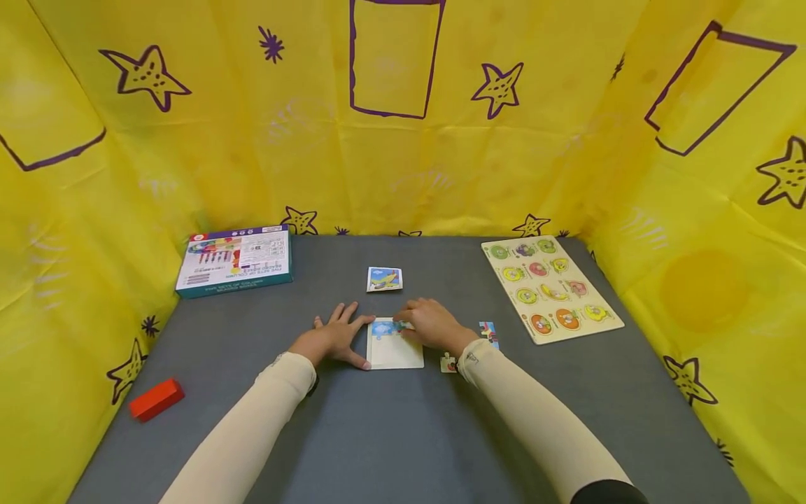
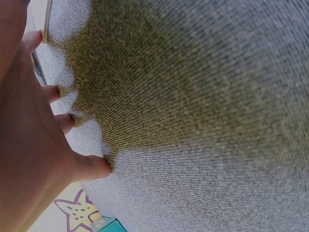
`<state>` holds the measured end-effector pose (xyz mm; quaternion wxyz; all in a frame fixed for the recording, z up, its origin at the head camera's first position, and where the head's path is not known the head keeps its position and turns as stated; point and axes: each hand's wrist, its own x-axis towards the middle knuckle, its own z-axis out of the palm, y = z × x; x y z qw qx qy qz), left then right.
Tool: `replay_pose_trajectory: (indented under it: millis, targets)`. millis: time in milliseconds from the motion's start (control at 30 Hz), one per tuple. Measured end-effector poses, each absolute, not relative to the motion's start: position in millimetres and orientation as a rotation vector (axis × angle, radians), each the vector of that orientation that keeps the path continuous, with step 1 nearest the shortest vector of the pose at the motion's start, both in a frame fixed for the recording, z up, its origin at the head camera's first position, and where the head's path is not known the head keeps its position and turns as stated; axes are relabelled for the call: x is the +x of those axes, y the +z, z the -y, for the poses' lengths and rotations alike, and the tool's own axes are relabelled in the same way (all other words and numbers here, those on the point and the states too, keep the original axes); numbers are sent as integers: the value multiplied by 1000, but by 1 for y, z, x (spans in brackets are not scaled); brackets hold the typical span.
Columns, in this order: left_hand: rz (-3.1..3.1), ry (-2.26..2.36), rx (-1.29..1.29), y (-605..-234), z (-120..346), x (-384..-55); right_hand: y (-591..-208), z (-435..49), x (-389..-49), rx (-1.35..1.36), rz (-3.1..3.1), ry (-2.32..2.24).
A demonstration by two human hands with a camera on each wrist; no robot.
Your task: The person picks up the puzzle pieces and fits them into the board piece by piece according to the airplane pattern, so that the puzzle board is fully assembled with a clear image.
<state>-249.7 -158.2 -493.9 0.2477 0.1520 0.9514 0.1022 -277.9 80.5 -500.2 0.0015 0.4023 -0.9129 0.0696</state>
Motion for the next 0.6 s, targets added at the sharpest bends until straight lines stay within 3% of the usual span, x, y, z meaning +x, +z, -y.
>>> replay_pose_trajectory:
  millis: [600]
  targets:
    - [-2600,330,514,-500,163,-253,-498,-210,-270,919,3032,175]
